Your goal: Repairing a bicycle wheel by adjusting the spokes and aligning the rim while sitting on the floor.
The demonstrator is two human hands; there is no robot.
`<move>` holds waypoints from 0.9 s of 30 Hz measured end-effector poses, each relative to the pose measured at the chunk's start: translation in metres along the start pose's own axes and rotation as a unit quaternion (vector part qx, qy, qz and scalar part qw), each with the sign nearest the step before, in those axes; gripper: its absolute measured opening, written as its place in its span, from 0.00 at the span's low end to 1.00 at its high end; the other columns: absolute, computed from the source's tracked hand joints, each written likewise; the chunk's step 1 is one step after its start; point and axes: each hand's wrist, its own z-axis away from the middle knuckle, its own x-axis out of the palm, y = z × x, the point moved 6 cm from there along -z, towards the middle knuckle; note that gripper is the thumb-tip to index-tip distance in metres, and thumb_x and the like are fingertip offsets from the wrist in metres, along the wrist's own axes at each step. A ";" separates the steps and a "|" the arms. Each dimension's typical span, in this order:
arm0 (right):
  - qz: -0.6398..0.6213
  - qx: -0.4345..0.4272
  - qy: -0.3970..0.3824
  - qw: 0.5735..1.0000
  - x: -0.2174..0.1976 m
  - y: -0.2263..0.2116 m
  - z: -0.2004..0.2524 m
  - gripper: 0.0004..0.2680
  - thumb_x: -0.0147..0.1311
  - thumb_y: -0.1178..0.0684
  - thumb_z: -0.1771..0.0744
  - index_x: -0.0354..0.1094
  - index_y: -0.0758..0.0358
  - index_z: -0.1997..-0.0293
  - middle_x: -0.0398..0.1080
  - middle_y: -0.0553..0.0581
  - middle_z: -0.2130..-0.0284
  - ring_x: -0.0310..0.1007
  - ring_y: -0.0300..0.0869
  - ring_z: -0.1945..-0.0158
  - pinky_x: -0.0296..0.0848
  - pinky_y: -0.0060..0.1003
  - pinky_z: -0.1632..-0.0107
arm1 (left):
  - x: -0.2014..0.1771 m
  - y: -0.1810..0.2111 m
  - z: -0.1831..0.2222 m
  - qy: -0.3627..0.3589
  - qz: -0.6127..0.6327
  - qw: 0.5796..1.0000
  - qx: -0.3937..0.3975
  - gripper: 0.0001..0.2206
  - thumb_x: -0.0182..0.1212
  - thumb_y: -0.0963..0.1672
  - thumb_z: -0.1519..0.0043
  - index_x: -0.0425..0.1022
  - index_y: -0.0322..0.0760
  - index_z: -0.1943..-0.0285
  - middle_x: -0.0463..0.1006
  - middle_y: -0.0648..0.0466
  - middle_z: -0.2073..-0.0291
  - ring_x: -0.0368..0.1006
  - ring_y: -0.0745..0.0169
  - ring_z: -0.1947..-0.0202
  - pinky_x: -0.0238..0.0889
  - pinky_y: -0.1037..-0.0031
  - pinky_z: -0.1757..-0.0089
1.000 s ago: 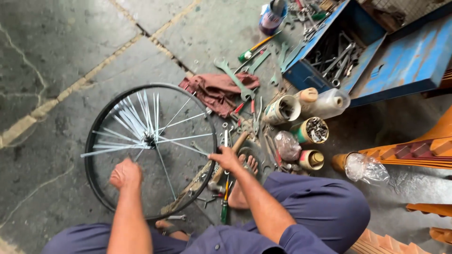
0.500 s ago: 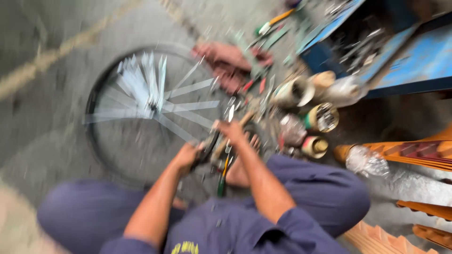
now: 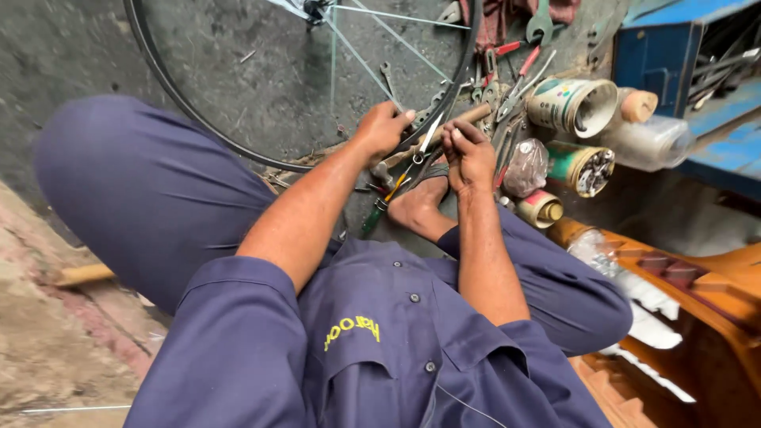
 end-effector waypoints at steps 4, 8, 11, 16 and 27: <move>0.044 -0.012 0.002 0.999 0.002 -0.001 0.005 0.07 0.56 0.67 0.33 0.70 0.70 0.50 0.77 0.62 0.59 0.79 0.44 0.60 0.80 0.32 0.56 | 0.002 0.000 -0.021 0.073 -0.105 0.990 0.058 0.14 0.63 0.48 0.38 0.78 0.31 0.59 0.84 0.46 0.68 0.82 0.53 0.66 0.71 0.60 0.61; 0.064 -0.010 -0.018 0.998 0.004 -0.001 0.005 0.07 0.58 0.65 0.33 0.71 0.69 0.50 0.77 0.60 0.59 0.79 0.42 0.60 0.80 0.31 0.56 | 0.014 -0.010 -0.036 0.106 -0.126 0.984 0.072 0.14 0.63 0.49 0.38 0.76 0.31 0.60 0.84 0.41 0.66 0.82 0.42 0.61 0.70 0.55 0.57; 0.065 0.005 -0.035 0.997 0.010 0.004 0.007 0.06 0.57 0.64 0.32 0.71 0.68 0.51 0.77 0.60 0.60 0.79 0.41 0.60 0.79 0.31 0.55 | 0.012 0.005 -0.019 0.156 -0.151 0.972 0.086 0.16 0.64 0.50 0.39 0.74 0.30 0.58 0.80 0.34 0.62 0.76 0.31 0.57 0.67 0.49 0.56; 0.059 0.004 -0.056 0.997 0.014 0.009 0.008 0.04 0.59 0.61 0.31 0.70 0.66 0.52 0.76 0.59 0.61 0.77 0.41 0.60 0.78 0.32 0.55 | 0.013 0.007 -0.014 0.151 -0.130 0.978 0.070 0.16 0.61 0.50 0.37 0.72 0.31 0.55 0.80 0.33 0.61 0.76 0.29 0.55 0.67 0.48 0.54; 0.105 -0.052 -0.030 0.993 0.035 0.006 0.015 0.07 0.62 0.66 0.34 0.72 0.70 0.53 0.76 0.59 0.63 0.77 0.42 0.64 0.76 0.31 0.60 | 0.005 0.027 0.002 0.140 -0.130 0.980 0.058 0.16 0.62 0.51 0.38 0.72 0.33 0.56 0.80 0.35 0.62 0.76 0.30 0.56 0.67 0.49 0.56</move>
